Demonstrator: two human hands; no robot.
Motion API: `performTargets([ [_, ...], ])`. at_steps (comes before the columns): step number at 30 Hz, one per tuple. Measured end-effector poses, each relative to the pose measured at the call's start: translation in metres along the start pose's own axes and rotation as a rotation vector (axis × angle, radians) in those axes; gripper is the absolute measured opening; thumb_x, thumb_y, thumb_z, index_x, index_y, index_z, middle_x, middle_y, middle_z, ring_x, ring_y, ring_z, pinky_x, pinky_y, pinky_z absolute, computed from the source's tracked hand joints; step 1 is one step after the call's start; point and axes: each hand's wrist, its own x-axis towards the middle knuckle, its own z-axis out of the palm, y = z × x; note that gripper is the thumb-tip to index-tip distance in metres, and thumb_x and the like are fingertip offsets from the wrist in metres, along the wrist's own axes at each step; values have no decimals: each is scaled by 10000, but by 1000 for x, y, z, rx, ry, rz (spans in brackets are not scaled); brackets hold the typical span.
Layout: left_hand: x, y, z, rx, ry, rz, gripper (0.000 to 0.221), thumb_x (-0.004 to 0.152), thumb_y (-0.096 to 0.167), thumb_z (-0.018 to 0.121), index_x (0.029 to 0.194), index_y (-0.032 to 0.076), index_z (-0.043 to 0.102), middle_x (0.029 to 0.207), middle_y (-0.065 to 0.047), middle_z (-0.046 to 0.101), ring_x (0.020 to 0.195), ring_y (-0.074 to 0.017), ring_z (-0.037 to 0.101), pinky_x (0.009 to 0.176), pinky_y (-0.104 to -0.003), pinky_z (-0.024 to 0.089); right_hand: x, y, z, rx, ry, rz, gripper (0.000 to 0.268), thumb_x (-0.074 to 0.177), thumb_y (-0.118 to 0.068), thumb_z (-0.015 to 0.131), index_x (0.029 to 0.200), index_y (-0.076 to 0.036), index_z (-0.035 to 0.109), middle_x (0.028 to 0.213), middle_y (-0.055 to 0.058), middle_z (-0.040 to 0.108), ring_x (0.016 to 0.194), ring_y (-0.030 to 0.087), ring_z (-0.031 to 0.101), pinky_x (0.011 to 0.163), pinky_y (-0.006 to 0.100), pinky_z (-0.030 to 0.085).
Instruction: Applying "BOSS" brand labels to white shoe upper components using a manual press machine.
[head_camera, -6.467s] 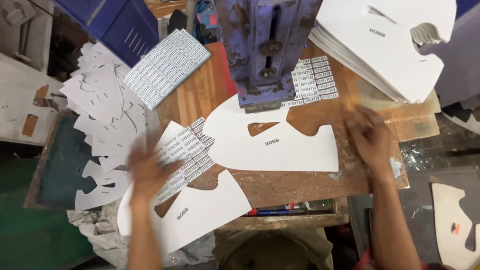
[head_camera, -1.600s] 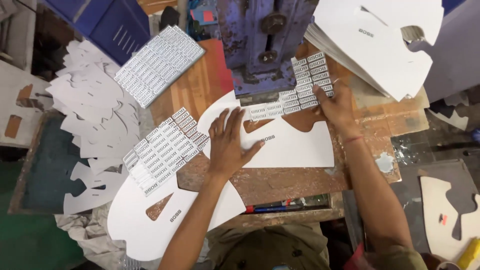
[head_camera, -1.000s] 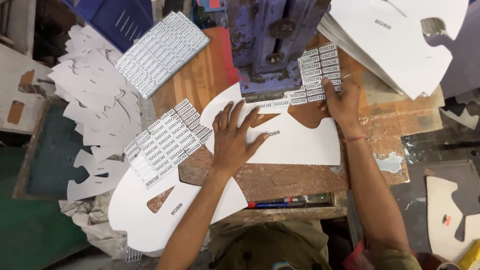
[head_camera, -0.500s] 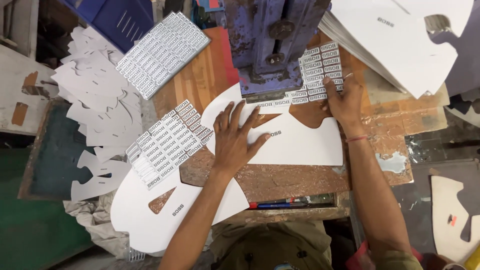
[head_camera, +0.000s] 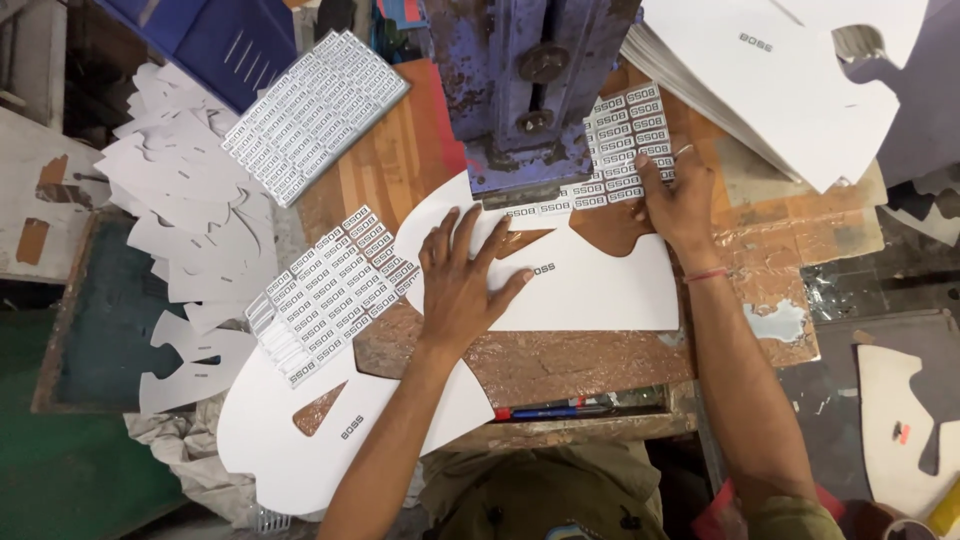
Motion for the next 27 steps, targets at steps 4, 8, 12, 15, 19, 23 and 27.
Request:
performTargets([
  [4,0,0,-1,3,-19,-9,674,948,601,656,1459,165,596,1558,-162,400,1473,-414,319,1167,-604,253,-1,1,0,8,-2,33,123,1086,-58,630,1075,47,567,764,80,691,546,107,641,435,263,499],
  [8,1,0,-1,6,-18,-10,677,946,604,653,1458,164,602,1553,-167,406,1469,-417,318,1163,-604,251,0,-1,1,-3,-2,10,109,1093,-52,623,1087,46,575,781,78,703,550,106,643,443,261,502],
  [12,-2,0,1,1,-10,0,675,942,600,660,1455,165,601,1541,-172,420,1461,-418,332,1161,-600,253,-1,-2,0,0,2,-9,129,1097,-60,621,1090,60,574,777,82,699,561,104,639,449,255,497],
  [15,6,-8,3,-2,35,42,666,943,586,673,1455,167,599,1538,-178,426,1457,-420,345,1160,-594,261,7,-1,0,-10,10,-43,146,1087,-71,622,1092,68,578,768,81,699,556,102,641,441,249,499],
  [19,-20,-17,-24,-81,-12,8,674,951,507,721,1492,132,574,1567,-212,432,1468,-450,364,1190,-588,280,-17,6,-16,51,-43,134,200,1104,-105,654,1057,84,610,803,127,703,591,104,648,471,262,508],
  [23,-80,-123,-83,-17,78,-407,1037,673,334,924,1477,-115,446,1511,-352,428,1417,-523,347,1152,-582,271,-71,-3,-59,-336,41,-214,376,1068,-90,701,1379,98,603,1146,203,697,854,134,672,674,272,549],
  [27,-147,-162,-160,-208,-21,-907,766,827,322,851,1430,-12,518,1271,-233,660,1084,-269,648,906,-374,520,-128,9,-89,17,29,213,426,1030,-130,678,1415,30,595,980,106,686,686,94,594,576,230,461],
])
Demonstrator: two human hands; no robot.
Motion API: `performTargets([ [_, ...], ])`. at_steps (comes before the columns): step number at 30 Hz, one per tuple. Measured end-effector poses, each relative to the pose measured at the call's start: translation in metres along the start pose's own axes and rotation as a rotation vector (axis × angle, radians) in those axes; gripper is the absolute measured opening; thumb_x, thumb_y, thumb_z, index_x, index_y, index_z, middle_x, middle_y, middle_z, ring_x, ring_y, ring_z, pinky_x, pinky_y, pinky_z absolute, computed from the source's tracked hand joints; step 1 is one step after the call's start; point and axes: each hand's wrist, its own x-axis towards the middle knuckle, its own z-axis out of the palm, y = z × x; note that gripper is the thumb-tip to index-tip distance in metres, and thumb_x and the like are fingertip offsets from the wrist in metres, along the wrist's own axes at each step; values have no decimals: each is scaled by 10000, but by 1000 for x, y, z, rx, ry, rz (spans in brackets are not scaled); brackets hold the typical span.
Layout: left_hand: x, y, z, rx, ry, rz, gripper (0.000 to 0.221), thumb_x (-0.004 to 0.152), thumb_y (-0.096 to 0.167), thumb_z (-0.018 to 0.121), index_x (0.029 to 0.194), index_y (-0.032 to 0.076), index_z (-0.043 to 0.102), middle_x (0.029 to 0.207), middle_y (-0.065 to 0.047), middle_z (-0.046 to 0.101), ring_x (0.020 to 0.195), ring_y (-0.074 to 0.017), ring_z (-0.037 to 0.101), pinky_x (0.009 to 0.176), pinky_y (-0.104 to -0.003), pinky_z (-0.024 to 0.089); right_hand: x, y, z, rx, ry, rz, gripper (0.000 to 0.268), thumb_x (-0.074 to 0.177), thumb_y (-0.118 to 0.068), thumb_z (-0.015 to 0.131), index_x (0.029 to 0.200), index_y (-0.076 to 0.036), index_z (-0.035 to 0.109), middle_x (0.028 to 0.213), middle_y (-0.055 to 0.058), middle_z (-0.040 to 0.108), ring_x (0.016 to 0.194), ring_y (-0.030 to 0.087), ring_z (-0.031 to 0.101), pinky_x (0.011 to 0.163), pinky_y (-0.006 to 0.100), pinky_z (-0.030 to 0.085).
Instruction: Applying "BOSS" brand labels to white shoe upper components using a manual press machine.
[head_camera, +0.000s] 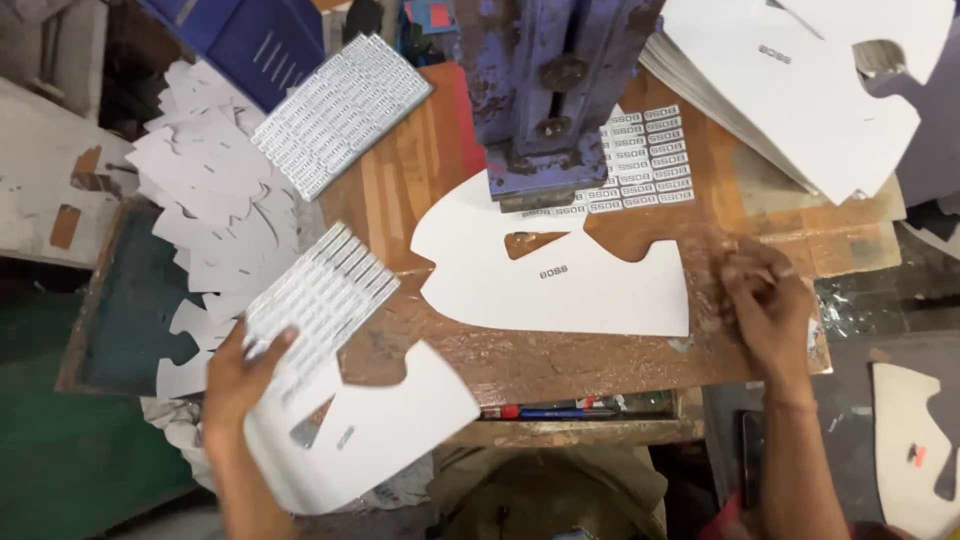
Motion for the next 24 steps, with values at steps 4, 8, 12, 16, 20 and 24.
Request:
performTargets([
  [4,-59,5,-38,-167,31,118,296,957,111,730,1240,23,724,1009,-130,784,879,-143,670,765,-306,553,-33,-74,30,-212,-136,54,684,816,-121,797,1435,-20,523,1127,177,689,860,229,694,672,347,564],
  [8,-91,86,-22,-70,0,348,313,815,95,803,1123,67,760,954,-80,808,854,-134,761,812,-302,581,-51,-150,77,-291,-333,-138,1153,537,-188,936,1529,-24,371,1528,235,469,1299,354,541,919,479,520],
  [12,-43,152,63,-65,-211,816,348,810,212,800,1084,13,720,1137,-145,732,1081,-341,692,999,-445,509,-19,-142,115,-132,-174,-433,807,742,-232,820,1457,-81,477,1487,197,503,1344,389,545,1080,457,495],
  [16,19,176,117,206,-796,443,883,1012,706,317,968,-67,740,1297,-171,580,1186,-351,554,966,-476,453,6,-104,121,-375,-137,-652,325,932,-13,726,1226,-132,657,1268,135,723,1322,297,645,1088,396,547],
  [20,11,192,114,316,-811,340,972,976,755,208,841,-56,725,1167,-117,637,1133,-288,594,1020,-419,459,-60,-61,109,-551,-177,-76,377,960,-220,763,1270,-64,617,1133,119,700,1015,282,681,897,407,552],
  [24,7,192,115,236,-723,516,698,991,672,273,1185,242,788,1047,-152,576,1076,-325,548,1003,-456,398,-111,-88,92,-200,-1121,-274,357,733,-44,719,1079,-104,784,1013,89,768,994,262,707,930,400,525],
])
